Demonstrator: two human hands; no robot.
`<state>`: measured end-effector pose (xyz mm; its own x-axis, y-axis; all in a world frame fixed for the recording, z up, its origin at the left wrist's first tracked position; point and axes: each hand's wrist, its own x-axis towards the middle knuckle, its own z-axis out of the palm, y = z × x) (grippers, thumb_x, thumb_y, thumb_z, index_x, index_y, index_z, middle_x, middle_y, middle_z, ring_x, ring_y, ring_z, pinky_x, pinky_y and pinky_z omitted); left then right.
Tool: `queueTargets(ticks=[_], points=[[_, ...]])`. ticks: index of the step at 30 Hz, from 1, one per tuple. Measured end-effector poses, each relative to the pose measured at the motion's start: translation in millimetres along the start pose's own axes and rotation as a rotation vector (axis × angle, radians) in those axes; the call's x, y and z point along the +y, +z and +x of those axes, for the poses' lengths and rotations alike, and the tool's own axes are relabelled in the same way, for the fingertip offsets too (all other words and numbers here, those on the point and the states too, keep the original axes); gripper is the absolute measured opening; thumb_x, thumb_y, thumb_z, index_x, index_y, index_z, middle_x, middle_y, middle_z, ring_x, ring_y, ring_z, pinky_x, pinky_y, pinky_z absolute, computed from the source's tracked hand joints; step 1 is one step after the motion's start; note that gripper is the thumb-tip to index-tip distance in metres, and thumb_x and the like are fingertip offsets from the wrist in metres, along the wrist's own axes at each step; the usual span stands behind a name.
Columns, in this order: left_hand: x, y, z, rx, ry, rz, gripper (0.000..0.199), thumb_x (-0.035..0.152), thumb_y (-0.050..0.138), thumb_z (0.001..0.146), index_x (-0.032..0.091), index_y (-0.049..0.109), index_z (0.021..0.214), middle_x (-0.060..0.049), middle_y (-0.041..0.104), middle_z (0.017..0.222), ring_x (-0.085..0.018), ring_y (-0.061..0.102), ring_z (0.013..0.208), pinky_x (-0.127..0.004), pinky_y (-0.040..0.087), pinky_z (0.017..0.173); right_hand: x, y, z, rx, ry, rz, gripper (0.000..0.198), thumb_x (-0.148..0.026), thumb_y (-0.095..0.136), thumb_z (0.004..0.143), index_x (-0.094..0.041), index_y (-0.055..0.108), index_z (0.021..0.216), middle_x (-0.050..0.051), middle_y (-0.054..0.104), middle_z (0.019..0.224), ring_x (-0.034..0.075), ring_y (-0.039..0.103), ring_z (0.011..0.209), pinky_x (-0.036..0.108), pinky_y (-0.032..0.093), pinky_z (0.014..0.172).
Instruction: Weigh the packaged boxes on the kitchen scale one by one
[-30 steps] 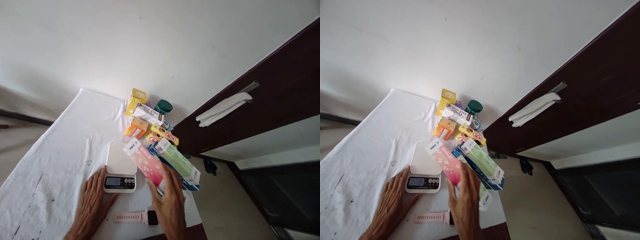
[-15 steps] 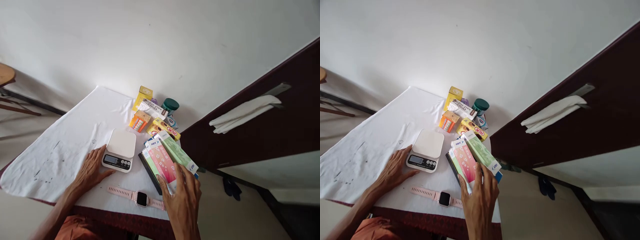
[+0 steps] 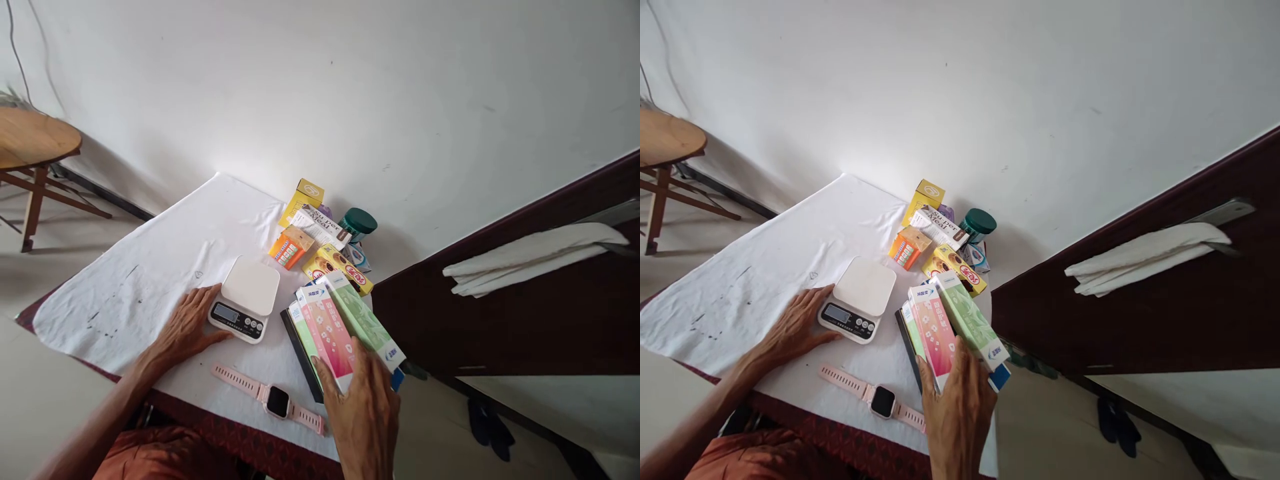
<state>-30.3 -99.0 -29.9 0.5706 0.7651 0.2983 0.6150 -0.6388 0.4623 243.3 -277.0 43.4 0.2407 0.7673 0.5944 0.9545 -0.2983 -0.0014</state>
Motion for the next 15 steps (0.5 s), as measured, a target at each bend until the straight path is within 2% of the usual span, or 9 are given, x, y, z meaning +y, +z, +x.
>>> queueTargets(ticks=[4, 7, 9, 12, 15], points=[[-1.8, 0.4, 1.1, 0.007, 0.028, 0.012, 0.089, 0.057, 0.073, 0.088, 0.023, 0.027, 0.156, -0.016, 0.057, 0.141, -0.037, 0.055, 0.127, -0.051, 0.044, 0.104, -13.0, 7.8, -4.3, 0.054, 0.054, 0.029, 0.064, -0.057, 0.046, 0.102, -0.007, 0.053, 0.140, 0.024, 0.069, 0.115, 0.038, 0.066, 0.103, 0.046, 0.050, 0.081], [-4.6, 2.5, 1.6, 0.025, 0.042, -0.004, 0.091, 0.055, 0.075, 0.087, 0.025, 0.025, 0.157, -0.015, 0.057, 0.141, -0.036, 0.056, 0.124, -0.051, 0.045, 0.101, -38.2, 6.4, 3.5, 0.093, 0.130, 0.149, 0.066, -0.060, 0.052, 0.099, -0.011, 0.051, 0.143, 0.023, 0.067, 0.122, 0.037, 0.064, 0.110, 0.049, 0.050, 0.090], [-6.6, 4.4, 1.5, 0.037, 0.048, -0.016, 0.092, 0.055, 0.075, 0.087, 0.024, 0.024, 0.158, -0.015, 0.057, 0.141, -0.036, 0.055, 0.124, -0.050, 0.045, 0.101, -59.8, 11.3, 15.4, 0.071, 0.105, 0.225, 0.063, -0.057, 0.053, 0.099, -0.014, 0.050, 0.144, 0.021, 0.066, 0.125, 0.035, 0.063, 0.113, 0.048, 0.050, 0.092], [-8.7, 7.2, 0.3, 0.049, 0.051, -0.033, 0.092, 0.058, 0.073, 0.089, 0.024, 0.024, 0.158, -0.015, 0.056, 0.143, -0.036, 0.054, 0.126, -0.050, 0.045, 0.101, -88.5, 35.2, 36.6, 0.001, 0.010, 0.294, 0.053, -0.048, 0.049, 0.102, -0.017, 0.047, 0.145, 0.018, 0.066, 0.126, 0.033, 0.062, 0.113, 0.047, 0.051, 0.089], [-10.0, 9.4, -1.7, 0.052, 0.047, -0.048, 0.092, 0.058, 0.072, 0.090, 0.023, 0.023, 0.159, -0.015, 0.056, 0.144, -0.035, 0.055, 0.126, -0.050, 0.044, 0.103, -104.3, 69.3, 51.3, -0.086, -0.031, 0.319, 0.050, -0.043, 0.049, 0.102, -0.016, 0.047, 0.144, 0.018, 0.066, 0.126, 0.034, 0.061, 0.116, 0.048, 0.052, 0.089]])
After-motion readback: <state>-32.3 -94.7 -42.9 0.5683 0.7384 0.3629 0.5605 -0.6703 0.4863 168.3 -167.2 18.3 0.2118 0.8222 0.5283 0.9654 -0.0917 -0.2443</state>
